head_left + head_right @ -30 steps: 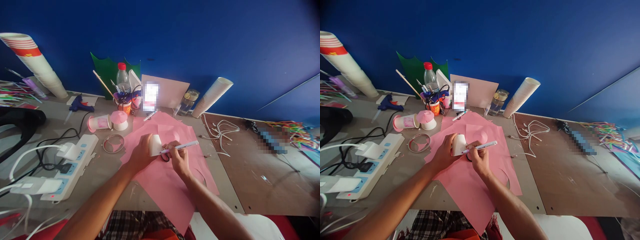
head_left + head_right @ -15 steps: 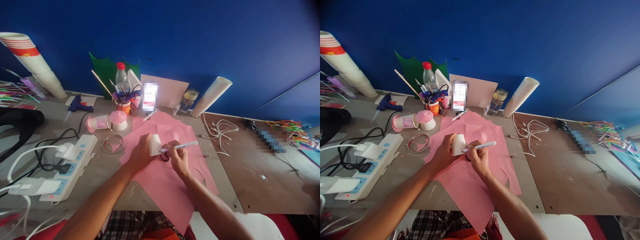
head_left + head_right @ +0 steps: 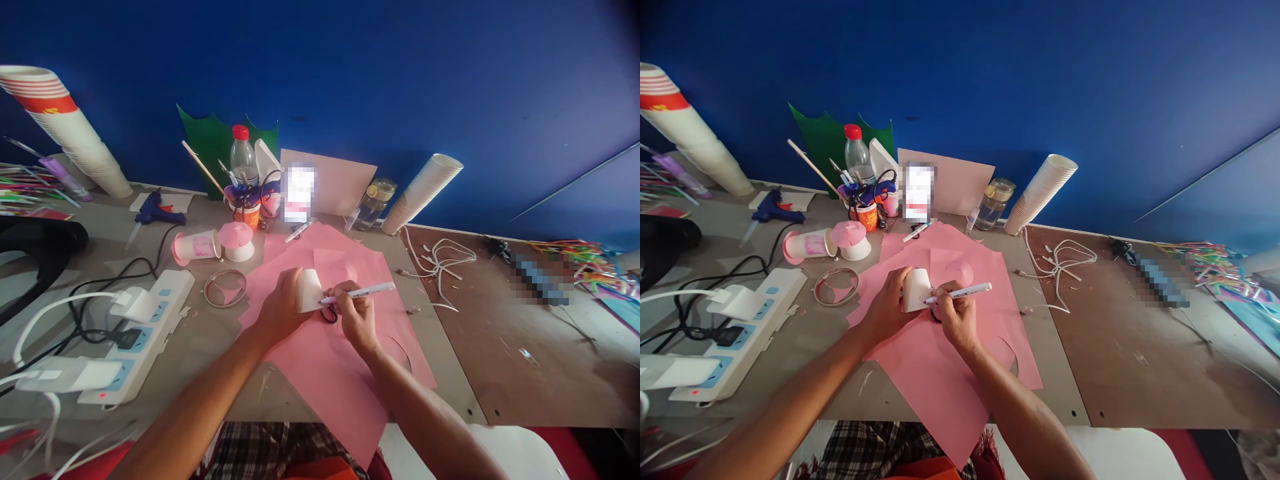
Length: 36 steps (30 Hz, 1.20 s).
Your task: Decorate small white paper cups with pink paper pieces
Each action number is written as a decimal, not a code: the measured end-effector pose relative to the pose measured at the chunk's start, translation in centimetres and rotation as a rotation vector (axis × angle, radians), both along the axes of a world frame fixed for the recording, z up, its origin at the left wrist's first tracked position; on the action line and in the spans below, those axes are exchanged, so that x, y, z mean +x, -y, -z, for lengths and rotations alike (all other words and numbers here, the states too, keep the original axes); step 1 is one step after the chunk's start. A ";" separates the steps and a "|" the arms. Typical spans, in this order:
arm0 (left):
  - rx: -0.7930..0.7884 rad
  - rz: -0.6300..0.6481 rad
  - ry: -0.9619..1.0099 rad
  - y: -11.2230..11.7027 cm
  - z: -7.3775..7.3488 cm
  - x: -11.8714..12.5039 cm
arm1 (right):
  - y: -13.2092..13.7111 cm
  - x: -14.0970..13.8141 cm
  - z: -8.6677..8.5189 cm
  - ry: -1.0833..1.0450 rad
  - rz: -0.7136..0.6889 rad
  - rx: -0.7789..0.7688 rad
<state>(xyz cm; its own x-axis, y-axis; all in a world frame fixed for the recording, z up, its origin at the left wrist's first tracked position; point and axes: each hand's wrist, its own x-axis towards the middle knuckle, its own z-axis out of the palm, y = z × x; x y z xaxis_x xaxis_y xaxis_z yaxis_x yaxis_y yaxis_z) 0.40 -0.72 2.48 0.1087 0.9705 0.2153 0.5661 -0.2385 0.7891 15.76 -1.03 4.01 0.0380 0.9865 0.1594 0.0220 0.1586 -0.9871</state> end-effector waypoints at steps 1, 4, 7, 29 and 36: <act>-0.001 -0.001 0.000 0.0 0.0 0.0 | 0.0 0.0 0.1 0.012 0.000 0.004; -0.017 0.000 -0.006 0.0 0.0 0.0 | 0.0 0.1 0.3 0.021 -0.013 0.005; -0.032 0.003 -0.015 0.0 0.0 0.0 | 0.1 0.1 0.4 -0.017 -0.061 -0.009; -0.072 0.054 0.037 -0.5 1.2 -0.5 | -0.7 0.2 0.5 -0.309 -0.055 -0.086; -0.081 0.038 0.007 -0.4 0.7 -0.2 | -0.6 0.4 0.8 -0.194 -0.107 -0.098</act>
